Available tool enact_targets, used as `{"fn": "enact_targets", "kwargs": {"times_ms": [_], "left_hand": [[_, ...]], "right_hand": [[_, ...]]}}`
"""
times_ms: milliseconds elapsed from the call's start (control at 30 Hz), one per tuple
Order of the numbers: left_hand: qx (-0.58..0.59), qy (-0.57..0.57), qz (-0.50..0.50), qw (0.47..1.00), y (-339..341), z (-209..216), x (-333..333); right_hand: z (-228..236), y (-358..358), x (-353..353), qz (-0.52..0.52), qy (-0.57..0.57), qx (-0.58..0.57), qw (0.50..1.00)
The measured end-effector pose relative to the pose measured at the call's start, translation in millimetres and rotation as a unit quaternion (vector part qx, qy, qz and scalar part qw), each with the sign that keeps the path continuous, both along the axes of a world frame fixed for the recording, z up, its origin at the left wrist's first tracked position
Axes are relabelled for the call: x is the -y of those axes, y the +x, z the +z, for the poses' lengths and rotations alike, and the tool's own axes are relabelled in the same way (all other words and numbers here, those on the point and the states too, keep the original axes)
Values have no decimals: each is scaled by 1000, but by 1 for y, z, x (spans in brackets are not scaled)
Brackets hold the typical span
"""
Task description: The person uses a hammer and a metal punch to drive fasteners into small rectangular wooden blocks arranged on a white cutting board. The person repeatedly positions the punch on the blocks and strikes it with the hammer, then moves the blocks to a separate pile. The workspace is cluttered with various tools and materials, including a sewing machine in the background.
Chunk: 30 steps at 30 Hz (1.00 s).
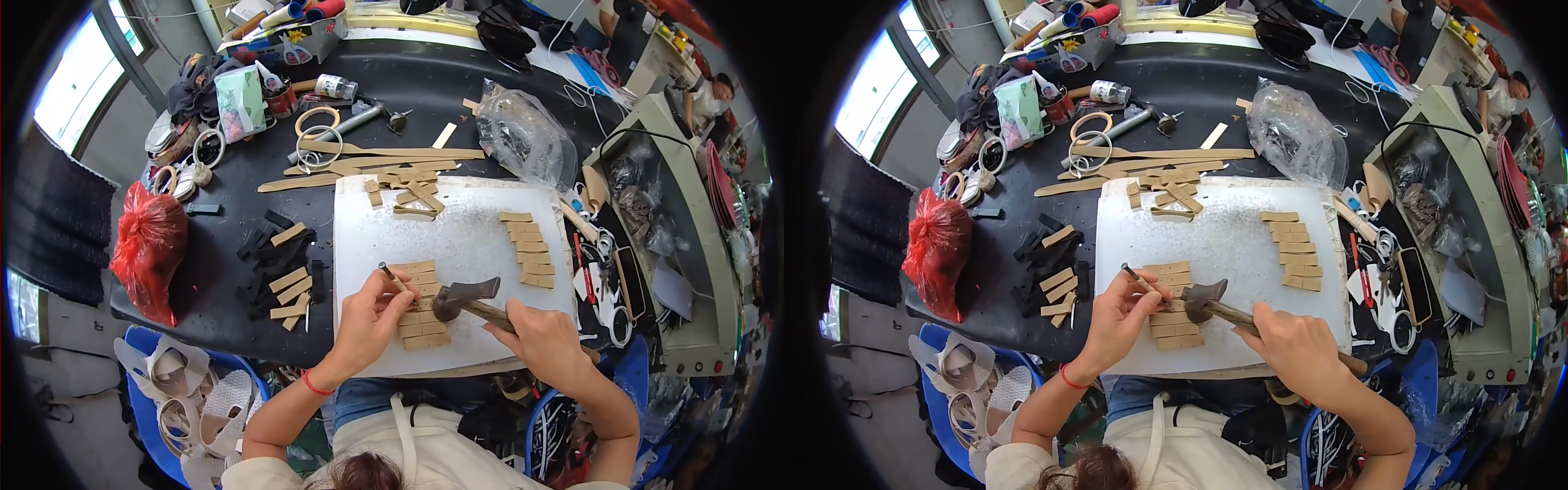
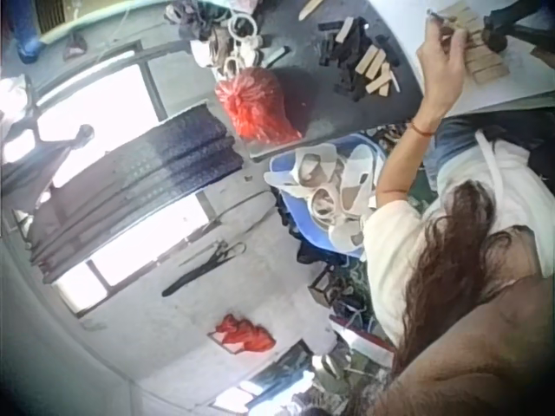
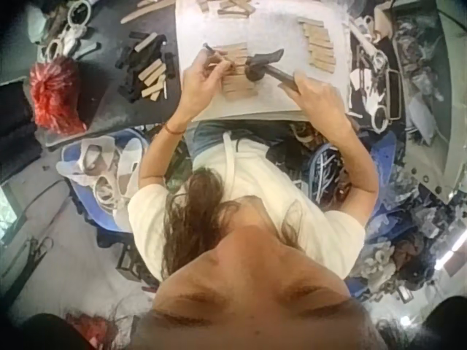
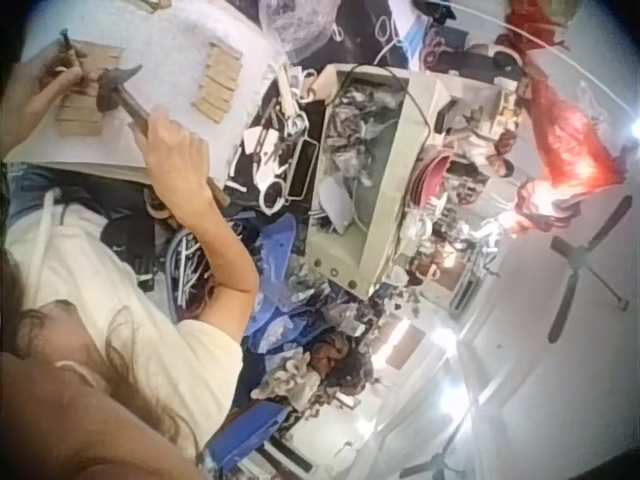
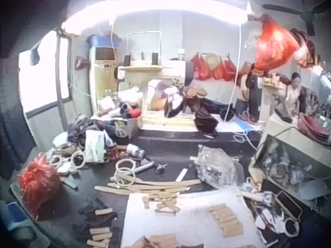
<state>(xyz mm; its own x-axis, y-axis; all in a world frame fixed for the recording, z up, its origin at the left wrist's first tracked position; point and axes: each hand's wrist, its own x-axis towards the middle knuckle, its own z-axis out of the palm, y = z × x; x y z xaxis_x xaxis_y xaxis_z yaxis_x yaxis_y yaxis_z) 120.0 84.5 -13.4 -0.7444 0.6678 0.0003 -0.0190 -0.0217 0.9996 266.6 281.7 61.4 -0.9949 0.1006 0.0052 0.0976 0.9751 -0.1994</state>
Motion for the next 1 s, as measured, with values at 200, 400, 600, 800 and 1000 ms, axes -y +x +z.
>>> {"fn": "enact_targets", "kwargs": {"times_ms": [200, 400, 600, 800, 1000], "left_hand": [[-20, -32, -13, 999, -1, 0, -2], [-77, -33, -11, 996, 0, 0, -1], [-311, -94, -19, 946, 5, -1, -1], [-360, -86, -35, 929, 8, 8, 3], [-341, -111, -30, 933, 8, 3, -2]], "right_hand": [[-1, 0, -3, 4, -6, -9, 1000], [-3, 0, -2, -1, -5, -8, 1000], [21, -5, -9, -6, -68, -97, 993], [56, -15, 9, -23, -199, -209, 957], [26, -13, -6, -19, 0, -65, 998]]}}
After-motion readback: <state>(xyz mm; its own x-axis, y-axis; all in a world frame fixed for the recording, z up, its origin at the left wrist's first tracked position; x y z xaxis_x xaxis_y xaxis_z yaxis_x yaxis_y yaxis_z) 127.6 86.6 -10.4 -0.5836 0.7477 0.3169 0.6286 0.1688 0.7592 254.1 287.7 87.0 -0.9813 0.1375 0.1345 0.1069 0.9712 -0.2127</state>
